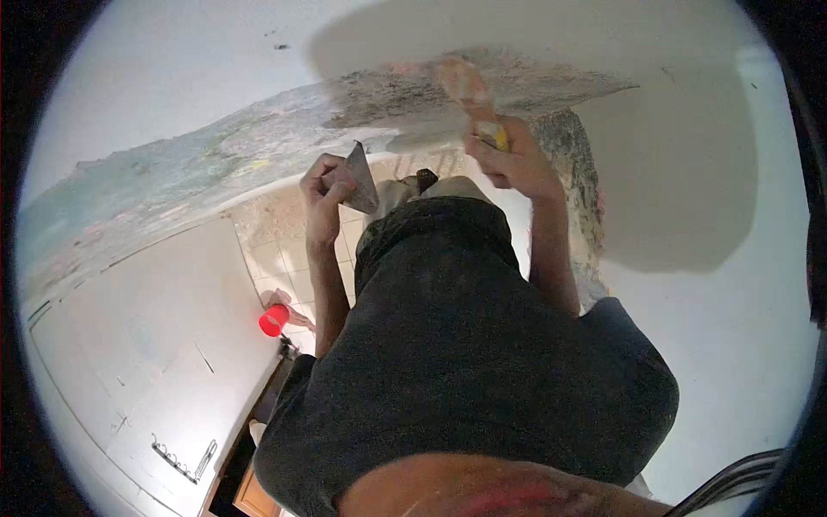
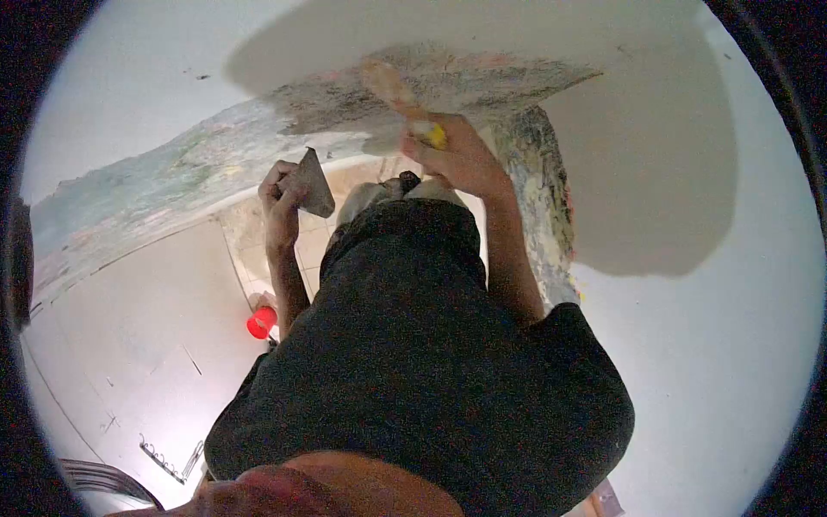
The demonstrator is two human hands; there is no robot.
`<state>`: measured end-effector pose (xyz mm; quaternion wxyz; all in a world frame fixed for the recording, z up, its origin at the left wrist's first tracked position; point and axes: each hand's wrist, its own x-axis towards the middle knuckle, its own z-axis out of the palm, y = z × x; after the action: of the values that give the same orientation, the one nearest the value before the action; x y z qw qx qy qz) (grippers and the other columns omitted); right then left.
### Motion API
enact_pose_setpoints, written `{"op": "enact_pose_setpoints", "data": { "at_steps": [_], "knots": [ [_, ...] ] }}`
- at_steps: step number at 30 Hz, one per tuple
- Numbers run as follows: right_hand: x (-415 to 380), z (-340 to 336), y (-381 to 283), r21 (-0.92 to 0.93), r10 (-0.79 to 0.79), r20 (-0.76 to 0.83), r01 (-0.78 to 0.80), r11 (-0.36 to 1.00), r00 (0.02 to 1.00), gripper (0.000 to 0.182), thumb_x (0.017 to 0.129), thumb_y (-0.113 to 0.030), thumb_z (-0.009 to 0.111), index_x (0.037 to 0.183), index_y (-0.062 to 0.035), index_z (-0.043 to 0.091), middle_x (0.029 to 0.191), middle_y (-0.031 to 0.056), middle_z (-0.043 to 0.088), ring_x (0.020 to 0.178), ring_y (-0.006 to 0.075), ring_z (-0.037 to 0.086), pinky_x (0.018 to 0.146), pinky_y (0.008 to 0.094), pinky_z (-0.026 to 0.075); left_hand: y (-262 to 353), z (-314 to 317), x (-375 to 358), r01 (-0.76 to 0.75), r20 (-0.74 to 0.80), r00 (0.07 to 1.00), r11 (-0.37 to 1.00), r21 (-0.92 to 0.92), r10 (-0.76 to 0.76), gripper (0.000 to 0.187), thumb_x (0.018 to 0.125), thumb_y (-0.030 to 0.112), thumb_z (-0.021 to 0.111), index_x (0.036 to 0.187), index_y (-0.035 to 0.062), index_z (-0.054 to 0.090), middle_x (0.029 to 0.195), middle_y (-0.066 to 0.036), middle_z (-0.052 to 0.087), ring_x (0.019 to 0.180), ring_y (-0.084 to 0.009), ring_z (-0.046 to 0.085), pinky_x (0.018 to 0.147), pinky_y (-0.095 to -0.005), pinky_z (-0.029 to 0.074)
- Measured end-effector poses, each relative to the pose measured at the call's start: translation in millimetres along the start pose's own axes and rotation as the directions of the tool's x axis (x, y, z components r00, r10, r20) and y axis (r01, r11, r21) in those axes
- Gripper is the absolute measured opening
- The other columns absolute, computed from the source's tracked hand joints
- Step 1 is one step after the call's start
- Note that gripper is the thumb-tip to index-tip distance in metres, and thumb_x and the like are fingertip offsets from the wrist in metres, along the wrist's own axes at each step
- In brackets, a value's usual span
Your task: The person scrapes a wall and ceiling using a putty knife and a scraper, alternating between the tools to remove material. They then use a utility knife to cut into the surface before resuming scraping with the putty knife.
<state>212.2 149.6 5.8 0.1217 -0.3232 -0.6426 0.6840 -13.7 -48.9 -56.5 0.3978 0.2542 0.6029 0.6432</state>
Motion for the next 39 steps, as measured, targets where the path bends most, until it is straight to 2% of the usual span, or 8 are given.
{"op": "enact_pose_setpoints", "data": {
  "at_steps": [7, 11, 12, 20, 26, 31, 35, 39],
  "knots": [
    [-2, -8, 15, 0.07, 0.168, 0.045, -0.17, 0.983, 0.985, 0.05, 0.087, -0.03, 0.068, 0.125, 0.0003, 0.055, 0.058, -0.0063, 0.043, 0.044, 0.0028, 0.036, 0.037, 0.0219, 0.029, 10, -7, -5, 0.023, 0.016, 1.0, 1.0, -0.014, -0.023, 0.015, 0.074, -0.003, 0.062, 0.088, 0.0014, 0.059, 0.08, 0.001, 0.056, 0.076, -0.0069, 0.053, 0.069, -0.023, 0.044],
    [9, 23, 12, 0.131, 0.007, 0.195, -0.033, 0.991, 0.981, 0.034, 0.091, -0.027, 0.064, 0.111, -0.0006, 0.061, 0.057, -0.0061, 0.045, 0.043, 0.0032, 0.037, 0.036, 0.0222, 0.032, 12, -2, 0, -0.021, 0.091, 0.996, 0.992, 0.123, 0.01, 0.016, 0.077, -0.002, 0.065, 0.092, 0.0, 0.059, 0.082, 0.0, 0.058, 0.079, -0.007, 0.055, 0.07, -0.0237, 0.047],
    [10, 32, -3, 0.167, -0.048, 0.302, -0.003, 0.986, 0.952, 0.019, 0.094, -0.021, 0.06, 0.084, -0.0046, 0.056, 0.06, -0.0027, 0.046, 0.044, 0.005, 0.041, 0.038, 0.0221, 0.033, 19, 3, -2, -0.004, 0.113, 0.994, 0.994, 0.107, -0.008, 0.016, 0.078, -0.002, 0.065, 0.093, -0.0002, 0.059, 0.082, 0.0, 0.059, 0.079, -0.007, 0.055, 0.07, -0.0238, 0.048],
    [35, 101, 2, 0.448, -0.307, 0.426, 0.096, 0.889, 0.851, 0.008, 0.091, -0.013, 0.062, 0.091, -0.0062, 0.057, 0.069, -0.0021, 0.052, 0.052, 0.0045, 0.048, 0.047, 0.02, 0.041, 28, -31, -14, -0.125, 0.024, 0.992, 0.975, 0.184, 0.123, 0.017, 0.081, -0.003, 0.066, 0.096, -0.0022, 0.058, 0.085, -0.002, 0.062, 0.078, -0.0073, 0.058, 0.069, -0.0239, 0.051],
    [48, 140, -5, 0.314, -0.419, 0.224, 0.342, 0.886, 0.88, 0.016, 0.085, -0.016, 0.07, 0.091, -0.0033, 0.063, 0.093, 0.0015, 0.058, 0.077, 0.0128, 0.057, 0.07, 0.0297, 0.047, 58, -45, -36, -0.002, 0.079, 0.997, 1.0, 0.018, 0.001, 0.016, 0.085, -0.002, 0.064, 0.1, -0.003, 0.058, 0.086, -0.006, 0.064, 0.078, -0.0103, 0.062, 0.069, -0.0254, 0.052],
    [55, 140, -42, -0.156, -0.407, 0.541, 0.563, 0.811, 0.736, 0.017, 0.077, -0.014, 0.076, 0.083, -0.0015, 0.067, 0.106, 0.0076, 0.06, 0.088, 0.0204, 0.06, 0.078, 0.0351, 0.047, 66, -43, -37, -0.138, 0.131, 0.985, 0.96, 0.242, 0.109, 0.021, 0.082, -0.007, 0.062, 0.102, 0.0003, 0.057, 0.092, -0.006, 0.065, 0.088, -0.0087, 0.061, 0.076, -0.0255, 0.051],
    [55, 144, -48, -0.278, -0.435, 0.426, 0.573, 0.771, 0.793, 0.018, 0.076, -0.015, 0.076, 0.086, -0.0024, 0.067, 0.1, 0.0093, 0.062, 0.088, 0.0217, 0.061, 0.075, 0.0348, 0.048, 78, -30, -37, -0.264, -0.209, 0.942, 0.964, 0.027, 0.264, 0.023, 0.084, -0.005, 0.057, 0.105, 0.002, 0.055, 0.099, -0.007, 0.061, 0.09, -0.0132, 0.06, 0.08, -0.0295, 0.05],
    [44, 153, -50, -0.27, -0.667, 0.155, 0.68, 0.682, 0.729, 0.019, 0.078, -0.017, 0.076, 0.089, -0.003, 0.068, 0.09, 0.0105, 0.064, 0.085, 0.0227, 0.061, 0.074, 0.0347, 0.049, 68, -29, -32, -0.191, -0.252, 0.963, 0.905, -0.381, 0.097, 0.022, 0.093, 0.006, 0.05, 0.115, 0.0024, 0.05, 0.103, -0.006, 0.061, 0.097, -0.0142, 0.059, 0.082, -0.0296, 0.05]
  ]
}}
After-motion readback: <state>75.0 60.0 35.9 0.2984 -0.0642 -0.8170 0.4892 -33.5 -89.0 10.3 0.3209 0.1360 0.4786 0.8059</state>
